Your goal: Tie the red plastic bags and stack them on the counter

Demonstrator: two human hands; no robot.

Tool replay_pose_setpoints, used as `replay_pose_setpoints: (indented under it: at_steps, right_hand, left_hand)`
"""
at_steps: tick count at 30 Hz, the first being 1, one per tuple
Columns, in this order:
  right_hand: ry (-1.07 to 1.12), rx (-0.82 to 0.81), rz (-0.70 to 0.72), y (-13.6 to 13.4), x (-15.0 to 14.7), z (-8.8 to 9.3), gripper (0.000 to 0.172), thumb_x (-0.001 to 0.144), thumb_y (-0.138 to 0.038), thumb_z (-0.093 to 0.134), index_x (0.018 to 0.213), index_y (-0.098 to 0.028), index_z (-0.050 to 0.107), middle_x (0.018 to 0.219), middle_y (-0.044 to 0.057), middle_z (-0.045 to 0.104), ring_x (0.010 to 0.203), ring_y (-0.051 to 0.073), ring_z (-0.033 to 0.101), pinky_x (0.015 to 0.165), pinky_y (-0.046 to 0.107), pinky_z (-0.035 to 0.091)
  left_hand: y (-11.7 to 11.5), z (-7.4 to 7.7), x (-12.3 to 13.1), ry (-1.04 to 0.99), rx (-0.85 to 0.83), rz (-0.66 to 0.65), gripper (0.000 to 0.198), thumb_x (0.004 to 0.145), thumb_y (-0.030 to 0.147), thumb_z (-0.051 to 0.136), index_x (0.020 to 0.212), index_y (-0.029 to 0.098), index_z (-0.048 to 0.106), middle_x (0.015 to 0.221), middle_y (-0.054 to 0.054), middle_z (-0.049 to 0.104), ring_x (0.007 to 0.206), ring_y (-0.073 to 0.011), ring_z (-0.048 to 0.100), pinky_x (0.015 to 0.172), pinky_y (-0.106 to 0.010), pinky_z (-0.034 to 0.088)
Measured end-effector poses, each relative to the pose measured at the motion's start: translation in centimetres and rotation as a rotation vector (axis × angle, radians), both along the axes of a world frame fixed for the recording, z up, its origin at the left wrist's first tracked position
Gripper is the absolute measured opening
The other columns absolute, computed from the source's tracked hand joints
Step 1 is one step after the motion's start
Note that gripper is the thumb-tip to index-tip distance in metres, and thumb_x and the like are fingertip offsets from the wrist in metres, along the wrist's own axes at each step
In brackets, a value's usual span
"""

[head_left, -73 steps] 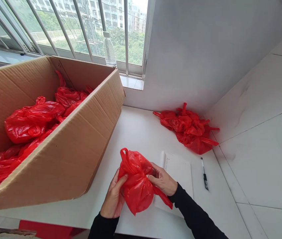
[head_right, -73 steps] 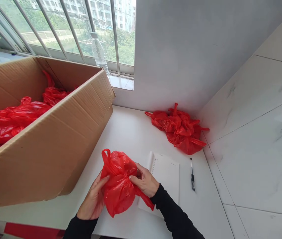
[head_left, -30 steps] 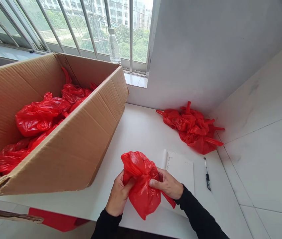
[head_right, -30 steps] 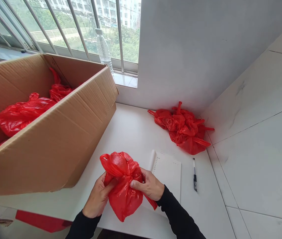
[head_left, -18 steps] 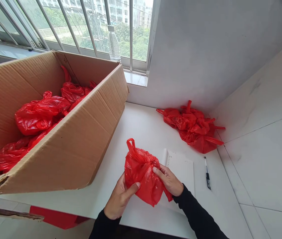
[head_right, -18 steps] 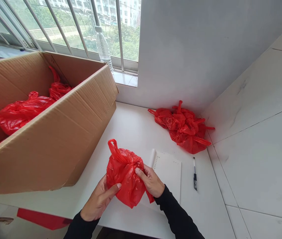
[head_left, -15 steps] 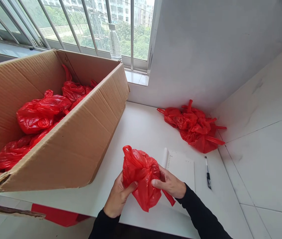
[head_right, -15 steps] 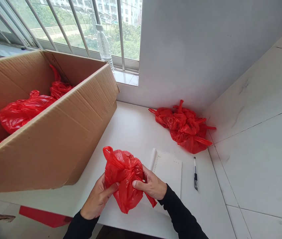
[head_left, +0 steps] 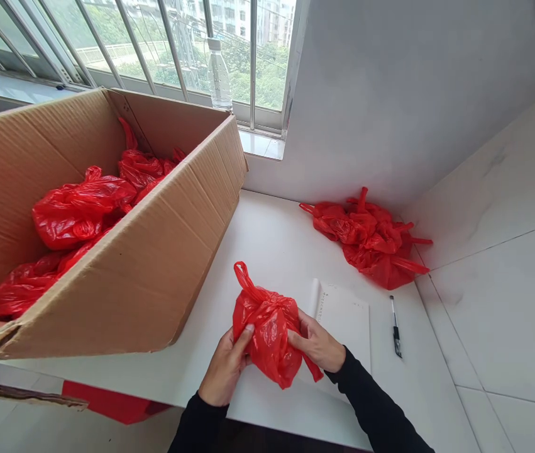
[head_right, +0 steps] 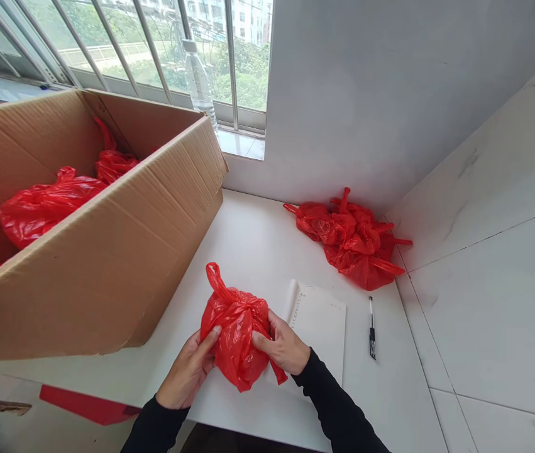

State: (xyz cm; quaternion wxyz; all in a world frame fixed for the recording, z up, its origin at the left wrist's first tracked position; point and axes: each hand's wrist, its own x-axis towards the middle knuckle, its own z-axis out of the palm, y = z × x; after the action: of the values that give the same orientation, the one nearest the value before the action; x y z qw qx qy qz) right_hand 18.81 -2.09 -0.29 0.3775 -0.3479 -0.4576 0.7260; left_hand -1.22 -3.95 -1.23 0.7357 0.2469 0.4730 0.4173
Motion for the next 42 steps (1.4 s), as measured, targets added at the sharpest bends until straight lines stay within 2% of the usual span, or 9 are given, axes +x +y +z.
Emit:
replay_pose_setpoints:
  at_steps: [5,12,20,23,27,30,33,37,42]
  right_hand:
    - [-0.002,0.017,0.008,-0.1,-0.1,0.0,0.050,0.084,-0.051,0.070,0.123,-0.022,0.059,0.119,0.009,0.066,0.108,0.025,0.063,0.100,0.044,0.049]
    - [-0.019,-0.008,0.106,-0.4,-0.3,-0.3,0.043,0.088,-0.050,0.066,0.119,-0.020,0.061,0.109,0.007,0.068,0.098,0.023,0.065,0.092,0.041,0.052]
    - [0.093,-0.012,0.016,-0.4,-0.4,-0.4,0.053,0.080,-0.039,0.079,0.125,-0.023,0.057,0.120,0.007,0.064,0.108,0.022,0.061,0.100,0.039,0.047]
    - [0.013,-0.058,0.063,-0.8,-0.1,-1.2,0.046,0.081,-0.044,0.076,0.117,-0.020,0.061,0.104,0.005,0.067,0.085,0.017,0.064,0.081,0.032,0.053]
    - [-0.105,-0.103,0.016,-0.9,-0.2,-2.0,0.042,0.088,-0.057,0.062,0.097,-0.016,0.065,0.074,0.001,0.064,0.052,0.010,0.052,0.054,0.026,0.046]
    - [-0.075,-0.042,-0.089,-0.7,-0.5,-1.5,0.041,0.090,-0.057,0.061,0.102,-0.018,0.065,0.086,0.003,0.068,0.069,0.015,0.061,0.073,0.031,0.053]
    - [-0.032,-0.002,-0.035,-0.6,-0.8,-0.9,0.041,0.089,-0.054,0.063,0.111,-0.019,0.065,0.102,0.006,0.069,0.090,0.019,0.064,0.090,0.036,0.051]
    - [-0.039,-0.022,-0.050,-0.7,-0.8,-1.0,0.045,0.086,-0.054,0.068,0.115,-0.020,0.063,0.100,0.006,0.069,0.081,0.019,0.064,0.088,0.039,0.053]
    - [-0.063,-0.023,-0.115,-0.8,-1.0,-0.8,0.047,0.088,-0.055,0.064,0.118,-0.020,0.063,0.102,0.006,0.070,0.086,0.021,0.065,0.088,0.039,0.052]
  left_hand:
    - [-0.2,0.1,-0.3,0.020,0.156,0.048,0.041,0.075,0.036,0.080,0.112,0.021,0.070,0.121,-0.013,0.071,0.115,-0.0327,0.064,0.100,-0.045,0.049]
    - [0.1,-1.0,-0.2,0.070,0.008,0.158,0.038,0.076,0.048,0.076,0.099,0.017,0.072,0.094,-0.008,0.077,0.099,-0.0321,0.070,0.069,-0.035,0.057]
    - [-0.2,-0.7,-0.1,-0.045,0.160,0.099,0.050,0.070,0.026,0.084,0.116,0.019,0.066,0.120,-0.014,0.071,0.115,-0.0349,0.065,0.102,-0.049,0.049]
    - [0.2,-0.4,-0.3,0.038,0.174,0.131,0.044,0.071,0.030,0.083,0.110,0.017,0.067,0.116,-0.014,0.073,0.110,-0.0352,0.067,0.100,-0.050,0.050]
    - [0.1,0.3,0.5,0.043,0.074,0.122,0.041,0.076,0.040,0.078,0.109,0.016,0.068,0.116,-0.015,0.073,0.108,-0.0366,0.067,0.091,-0.048,0.055]
    - [-0.2,0.5,1.3,-0.047,0.064,0.117,0.056,0.076,0.039,0.079,0.126,0.022,0.061,0.125,-0.013,0.070,0.119,-0.0359,0.062,0.095,-0.047,0.054]
    - [-0.2,0.3,1.4,-0.024,0.102,0.141,0.062,0.069,0.034,0.085,0.124,0.021,0.062,0.123,-0.012,0.071,0.122,-0.0351,0.061,0.102,-0.046,0.050]
    - [-0.1,0.1,1.2,-0.011,-0.003,0.130,0.053,0.074,0.042,0.080,0.119,0.017,0.065,0.116,-0.013,0.073,0.119,-0.0364,0.062,0.097,-0.049,0.053]
    - [-0.8,0.1,2.2,-0.134,-0.014,0.127,0.076,0.073,0.039,0.081,0.141,0.023,0.049,0.132,-0.015,0.065,0.122,-0.0365,0.060,0.096,-0.048,0.053]
